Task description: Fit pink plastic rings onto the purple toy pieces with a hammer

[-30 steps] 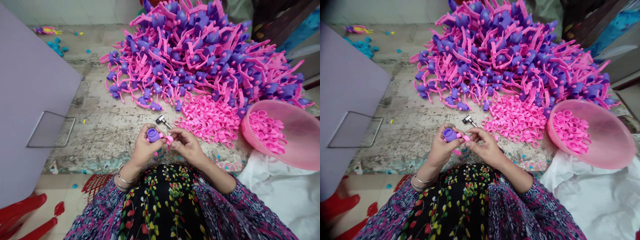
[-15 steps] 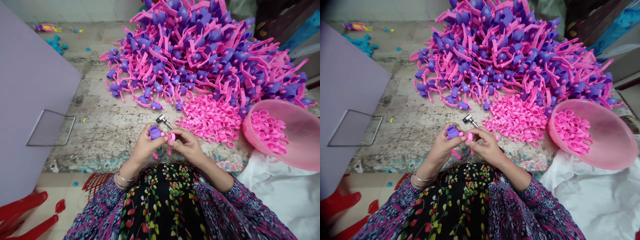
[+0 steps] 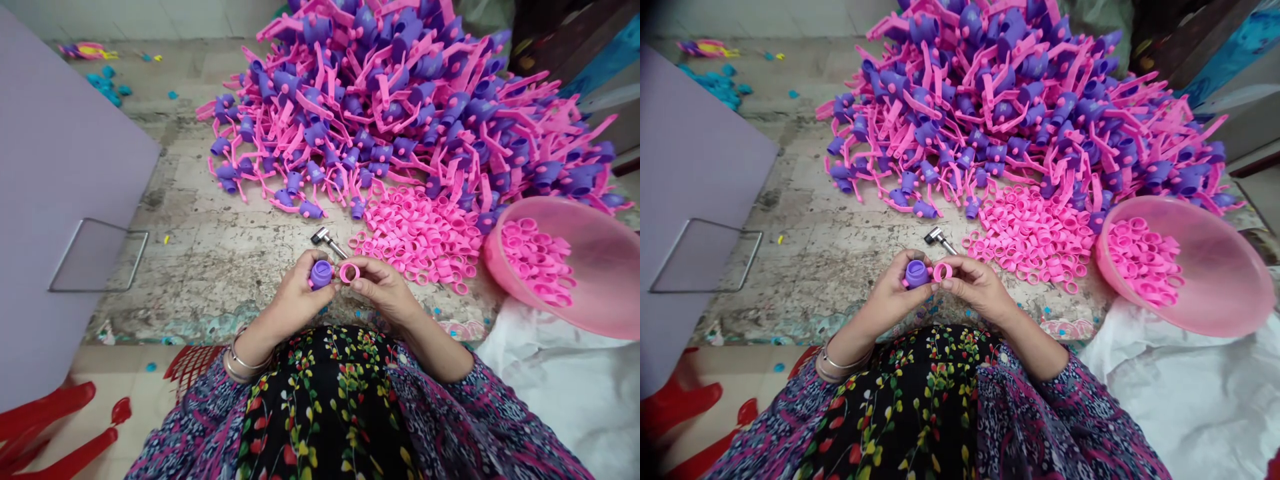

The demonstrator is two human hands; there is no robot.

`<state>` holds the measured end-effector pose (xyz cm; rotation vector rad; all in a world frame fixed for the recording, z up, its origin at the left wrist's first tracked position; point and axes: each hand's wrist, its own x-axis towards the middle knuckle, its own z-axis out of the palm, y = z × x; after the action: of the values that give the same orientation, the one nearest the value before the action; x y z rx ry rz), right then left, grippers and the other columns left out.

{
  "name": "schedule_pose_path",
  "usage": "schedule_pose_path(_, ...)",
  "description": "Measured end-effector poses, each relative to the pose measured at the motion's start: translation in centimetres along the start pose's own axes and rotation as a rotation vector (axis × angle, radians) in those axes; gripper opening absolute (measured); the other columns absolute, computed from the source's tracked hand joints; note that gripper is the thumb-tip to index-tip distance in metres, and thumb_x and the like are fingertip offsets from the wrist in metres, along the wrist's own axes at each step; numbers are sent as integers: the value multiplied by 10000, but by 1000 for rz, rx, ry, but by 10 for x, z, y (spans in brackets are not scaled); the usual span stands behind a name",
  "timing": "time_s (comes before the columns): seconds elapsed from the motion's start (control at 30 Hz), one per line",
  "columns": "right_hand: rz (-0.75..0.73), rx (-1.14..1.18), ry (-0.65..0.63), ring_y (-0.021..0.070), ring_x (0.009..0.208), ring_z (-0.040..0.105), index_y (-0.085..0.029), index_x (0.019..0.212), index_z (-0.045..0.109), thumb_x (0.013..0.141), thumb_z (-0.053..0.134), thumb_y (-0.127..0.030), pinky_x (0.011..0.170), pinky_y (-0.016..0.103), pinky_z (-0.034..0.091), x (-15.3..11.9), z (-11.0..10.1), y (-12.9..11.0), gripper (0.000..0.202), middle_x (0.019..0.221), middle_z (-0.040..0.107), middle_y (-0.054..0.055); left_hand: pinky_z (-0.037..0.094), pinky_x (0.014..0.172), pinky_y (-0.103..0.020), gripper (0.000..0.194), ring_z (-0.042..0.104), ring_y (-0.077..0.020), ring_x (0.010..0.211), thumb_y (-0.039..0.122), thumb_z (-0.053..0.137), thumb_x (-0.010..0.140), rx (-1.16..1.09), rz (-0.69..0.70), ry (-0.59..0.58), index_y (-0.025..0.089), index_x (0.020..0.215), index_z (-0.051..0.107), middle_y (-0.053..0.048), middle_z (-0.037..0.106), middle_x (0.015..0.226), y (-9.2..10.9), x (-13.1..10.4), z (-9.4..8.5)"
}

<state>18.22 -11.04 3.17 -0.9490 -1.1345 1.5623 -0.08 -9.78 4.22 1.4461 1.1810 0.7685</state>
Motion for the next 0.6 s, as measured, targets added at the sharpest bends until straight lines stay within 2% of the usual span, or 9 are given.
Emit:
schedule_pose_path(0.17, -40, -39, -27, 162, 883, 639, -299, 1029, 715, 805, 743, -421, 843, 322, 530, -1, -1, -1, 257, 935, 696, -4, 422, 706, -272, 305, 547, -147, 759, 246, 649, 799, 155, 29, -25, 241, 1056, 484, 22, 592, 874, 6, -2, -2)
schedule_pose_path(0.33, -51, -107, -36, 176, 917, 642, -305, 1083, 701, 831, 714, -422, 843, 329, 530, -2, -1, -3, 278, 993, 694, 6, 414, 680, -267, 297, 530, -140, 732, 214, 602, 823, 204, 67, -58, 236, 1071, 441, 23, 560, 860, 10, -3, -2)
schedule_pose_path(0.6, -131, -234, -20, 173, 918, 618, -319, 1133, 689, 843, 714, -373, 848, 322, 499, -3, -2, -3, 296, 1013, 672, 14, 453, 742, -300, 350, 552, -155, 804, 105, 520, 823, 360, 244, -63, 223, 1118, 373, -12, 536, 936, 8, -3, -3)
